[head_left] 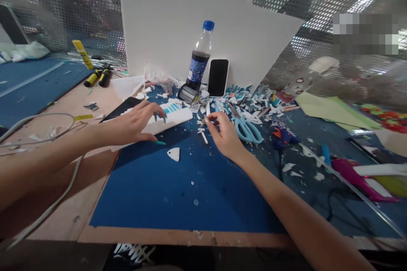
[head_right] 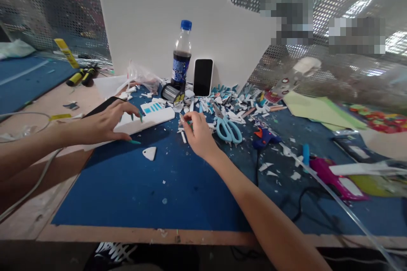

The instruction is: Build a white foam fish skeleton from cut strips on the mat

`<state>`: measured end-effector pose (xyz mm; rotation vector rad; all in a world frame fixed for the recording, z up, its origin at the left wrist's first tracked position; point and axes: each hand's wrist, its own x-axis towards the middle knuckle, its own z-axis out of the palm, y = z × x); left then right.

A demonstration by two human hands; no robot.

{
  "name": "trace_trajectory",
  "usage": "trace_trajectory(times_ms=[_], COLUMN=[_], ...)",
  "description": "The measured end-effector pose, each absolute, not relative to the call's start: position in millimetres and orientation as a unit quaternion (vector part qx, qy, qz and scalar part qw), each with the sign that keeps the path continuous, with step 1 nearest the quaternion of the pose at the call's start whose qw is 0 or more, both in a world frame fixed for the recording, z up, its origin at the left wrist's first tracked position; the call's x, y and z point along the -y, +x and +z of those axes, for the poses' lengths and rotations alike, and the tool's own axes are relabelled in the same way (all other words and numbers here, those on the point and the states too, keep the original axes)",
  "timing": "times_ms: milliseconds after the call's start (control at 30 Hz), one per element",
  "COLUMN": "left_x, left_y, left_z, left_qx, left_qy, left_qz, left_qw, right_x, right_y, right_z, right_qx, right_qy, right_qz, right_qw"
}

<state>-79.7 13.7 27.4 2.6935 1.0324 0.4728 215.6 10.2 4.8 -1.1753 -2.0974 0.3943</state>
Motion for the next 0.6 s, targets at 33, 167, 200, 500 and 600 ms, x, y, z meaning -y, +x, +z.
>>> trace_trajectory(times_ms=[33, 167, 200, 500, 600], left_x=[-14.4, -17.0, -17.9, -21.1, -13.9], left_y=[-79.6, -75.9, -74.8, -64.0, -48.8], left_z=[25.8, 17.5, 15.4, 22.4, 39.0], left_qx=[-0.347, -0.331, -0.331, -0.352, -0.337], left_qy=[0.917, 0.923, 0.924, 0.901, 0.870], left_qz=[0.149, 0.112, 0.107, 0.160, 0.218], left_qw=[0.128, 0.158, 0.159, 0.194, 0.285], right_x=[-9.7, -6.2, -5.3, 1.7, 9.2], right_y=[215.8, 214.2, 213.7, 207.7, 197.8], right_z=[4.8, 7.3, 7.9, 12.0, 23.9], right_qx=[0.806, 0.804, 0.804, 0.821, 0.851], right_qy=[-0.453, -0.451, -0.450, -0.419, -0.385], right_qz=[0.155, 0.162, 0.163, 0.163, 0.119], right_qw=[0.347, 0.351, 0.351, 0.351, 0.337])
